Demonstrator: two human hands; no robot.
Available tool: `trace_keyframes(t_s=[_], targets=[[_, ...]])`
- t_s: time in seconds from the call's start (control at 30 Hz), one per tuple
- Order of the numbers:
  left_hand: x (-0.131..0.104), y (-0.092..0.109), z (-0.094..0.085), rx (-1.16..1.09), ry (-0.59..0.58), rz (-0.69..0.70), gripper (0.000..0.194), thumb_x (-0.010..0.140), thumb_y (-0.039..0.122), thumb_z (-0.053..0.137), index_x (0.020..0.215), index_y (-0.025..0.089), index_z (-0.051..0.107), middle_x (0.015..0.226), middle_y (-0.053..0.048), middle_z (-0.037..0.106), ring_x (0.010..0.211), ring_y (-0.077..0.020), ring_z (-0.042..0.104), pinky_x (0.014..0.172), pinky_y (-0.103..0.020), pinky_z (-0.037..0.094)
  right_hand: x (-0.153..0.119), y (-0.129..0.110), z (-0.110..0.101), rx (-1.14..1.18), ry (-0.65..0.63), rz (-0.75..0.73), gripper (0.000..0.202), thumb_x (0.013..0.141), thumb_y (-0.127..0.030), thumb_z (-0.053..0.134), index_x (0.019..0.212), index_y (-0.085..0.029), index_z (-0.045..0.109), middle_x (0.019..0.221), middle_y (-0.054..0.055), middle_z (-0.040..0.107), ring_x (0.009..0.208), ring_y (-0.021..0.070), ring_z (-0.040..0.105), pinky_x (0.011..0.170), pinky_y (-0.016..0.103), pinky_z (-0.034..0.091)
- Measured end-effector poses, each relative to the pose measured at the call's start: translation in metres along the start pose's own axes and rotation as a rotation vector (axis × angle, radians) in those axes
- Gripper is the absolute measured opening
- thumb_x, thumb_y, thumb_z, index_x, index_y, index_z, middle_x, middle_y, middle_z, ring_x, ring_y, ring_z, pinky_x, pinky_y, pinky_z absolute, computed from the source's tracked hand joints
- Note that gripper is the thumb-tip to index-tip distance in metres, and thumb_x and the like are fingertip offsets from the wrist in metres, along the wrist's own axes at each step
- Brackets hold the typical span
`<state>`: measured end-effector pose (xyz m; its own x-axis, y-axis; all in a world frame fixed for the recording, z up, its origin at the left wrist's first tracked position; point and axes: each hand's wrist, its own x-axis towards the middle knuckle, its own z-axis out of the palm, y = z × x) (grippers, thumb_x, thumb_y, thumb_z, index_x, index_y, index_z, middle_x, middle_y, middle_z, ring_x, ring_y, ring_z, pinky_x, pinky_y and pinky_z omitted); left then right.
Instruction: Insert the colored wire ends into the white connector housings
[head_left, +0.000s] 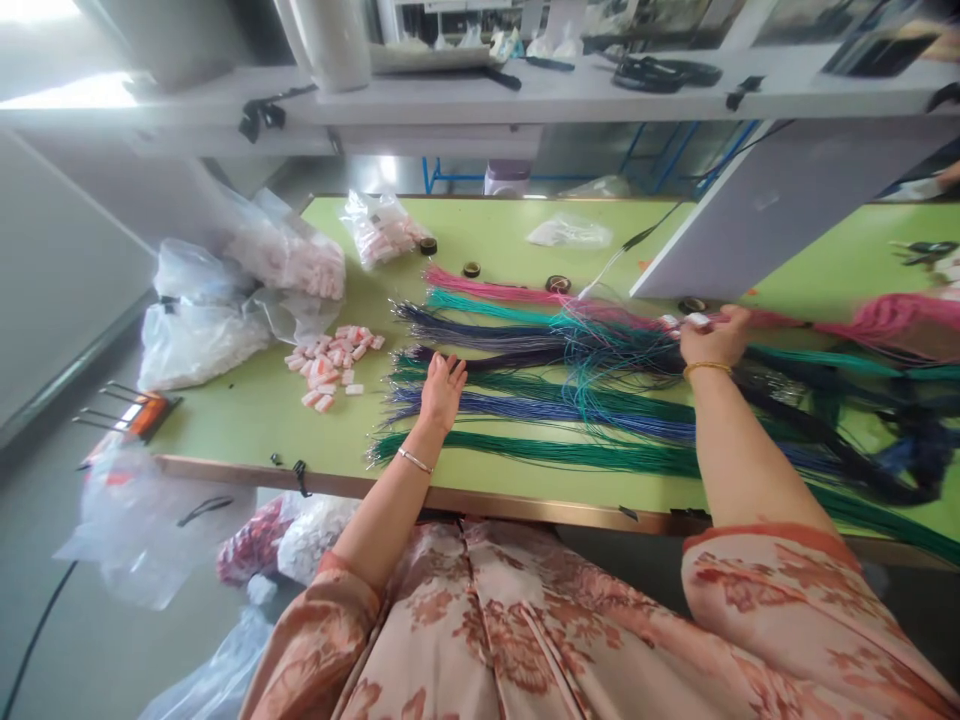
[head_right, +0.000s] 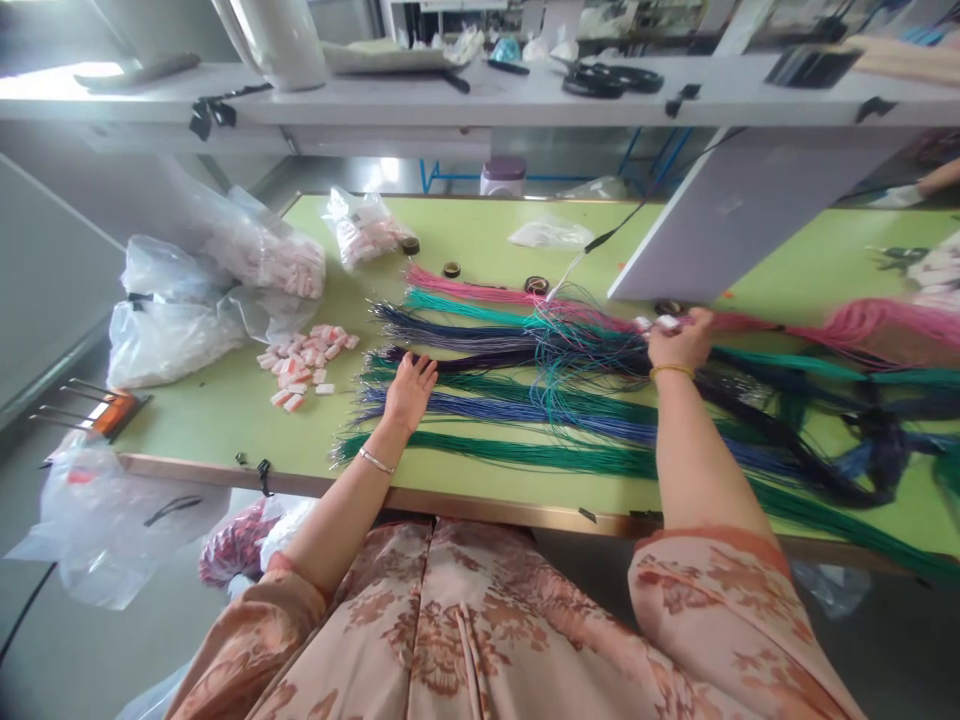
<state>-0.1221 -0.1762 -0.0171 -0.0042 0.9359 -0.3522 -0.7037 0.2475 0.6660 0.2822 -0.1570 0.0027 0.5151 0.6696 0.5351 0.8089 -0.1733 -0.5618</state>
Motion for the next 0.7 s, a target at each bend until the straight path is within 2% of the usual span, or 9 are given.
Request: trace_keyframes(t_s=[0.1, 0.2, 0.3, 0.4, 0.47, 0.53, 0.6, 0.67, 0.7], targets=[[0.001, 0.0, -0.001, -0.003, -0.001, -0.002, 0.055, 0.095, 0.036, 0.052, 0.148, 0.03, 0.036, 0.15, -0.012, 0.045, 0.127, -0.0192, 0.057, 0.106, -0.031, 0.043, -0.002, 0.006, 0.01, -0.073, -0.043, 0.235, 0.034, 0.077, -0.013, 0.057, 0.055, -0.029, 0.036, 0.077, 0.018, 0.06, 0.086, 0.0275, 0.056, 0.085, 0.05, 0.037], [0.002, 0.0, -0.003, -0.007, -0.008, -0.008, 0.057, 0.093, 0.039, 0.055, 0.146, 0.029, 0.039, 0.149, -0.012, 0.047, 0.128, -0.02, 0.056, 0.105, -0.031, 0.043, 0.007, 0.012, 0.015, -0.128, -0.182, 0.229, 0.037, 0.071, -0.005, 0.058, 0.051, -0.027, 0.036, 0.069, 0.013, 0.056, 0.088, 0.0264, 0.054, 0.092, 0.054, 0.032], [0.002, 0.001, -0.005, -0.006, -0.03, -0.02, 0.056, 0.092, 0.042, 0.057, 0.144, 0.028, 0.043, 0.145, -0.013, 0.052, 0.127, -0.0206, 0.057, 0.106, -0.033, 0.043, 0.019, 0.014, 0.0, -0.143, -0.303, 0.227, 0.033, 0.066, -0.007, 0.068, 0.053, -0.026, 0.044, 0.068, 0.012, 0.057, 0.082, 0.026, 0.055, 0.085, 0.051, 0.037], [-0.001, 0.005, -0.004, -0.004, -0.059, 0.009, 0.052, 0.091, 0.041, 0.058, 0.139, 0.025, 0.049, 0.14, -0.013, 0.057, 0.125, -0.0215, 0.058, 0.106, -0.035, 0.042, 0.01, -0.003, -0.022, -0.193, -0.206, 0.099, 0.024, 0.069, -0.013, 0.071, 0.059, -0.024, 0.053, 0.081, 0.018, 0.063, 0.085, 0.0279, 0.058, 0.083, 0.049, 0.04], [-0.006, 0.008, 0.0, 0.012, -0.067, 0.051, 0.047, 0.092, 0.041, 0.057, 0.135, 0.023, 0.054, 0.137, -0.013, 0.06, 0.124, -0.0217, 0.059, 0.107, -0.035, 0.043, -0.016, -0.031, -0.031, -0.113, -0.119, -0.086, 0.009, 0.078, -0.018, 0.064, 0.07, -0.021, 0.062, 0.088, 0.018, 0.066, 0.086, 0.0271, 0.06, 0.083, 0.045, 0.043], [-0.013, 0.014, 0.005, 0.045, -0.068, 0.098, 0.044, 0.092, 0.042, 0.055, 0.13, 0.02, 0.058, 0.135, -0.014, 0.062, 0.123, -0.022, 0.06, 0.107, -0.035, 0.043, -0.055, -0.071, -0.029, 0.125, -0.313, -0.31, 0.011, 0.083, -0.024, 0.06, 0.081, -0.02, 0.069, 0.086, 0.012, 0.069, 0.081, 0.0228, 0.063, 0.079, 0.037, 0.047], [-0.02, 0.021, 0.01, 0.084, -0.069, 0.144, 0.043, 0.093, 0.045, 0.052, 0.125, 0.017, 0.061, 0.134, -0.015, 0.062, 0.122, -0.0226, 0.061, 0.106, -0.036, 0.043, -0.1, -0.115, -0.019, 0.295, -0.612, -0.527, 0.016, 0.087, -0.029, 0.059, 0.087, -0.02, 0.072, 0.09, 0.008, 0.071, 0.082, 0.019, 0.064, 0.078, 0.031, 0.048], [-0.028, 0.031, 0.01, 0.124, -0.07, 0.199, 0.043, 0.093, 0.047, 0.05, 0.119, 0.015, 0.063, 0.132, -0.016, 0.063, 0.12, -0.0227, 0.062, 0.106, -0.037, 0.044, -0.14, -0.155, -0.002, 0.343, -0.888, -0.699, 0.019, 0.09, -0.028, 0.056, 0.09, -0.019, 0.073, 0.09, 0.006, 0.071, 0.081, 0.0162, 0.064, 0.077, 0.027, 0.047], [-0.032, 0.037, 0.008, 0.147, -0.07, 0.233, 0.043, 0.093, 0.048, 0.05, 0.117, 0.016, 0.064, 0.13, -0.016, 0.065, 0.119, -0.0226, 0.063, 0.106, -0.037, 0.044, -0.155, -0.172, 0.007, 0.304, -0.972, -0.738, 0.02, 0.09, -0.026, 0.055, 0.091, -0.019, 0.074, 0.091, 0.006, 0.071, 0.081, 0.0158, 0.064, 0.076, 0.026, 0.046]])
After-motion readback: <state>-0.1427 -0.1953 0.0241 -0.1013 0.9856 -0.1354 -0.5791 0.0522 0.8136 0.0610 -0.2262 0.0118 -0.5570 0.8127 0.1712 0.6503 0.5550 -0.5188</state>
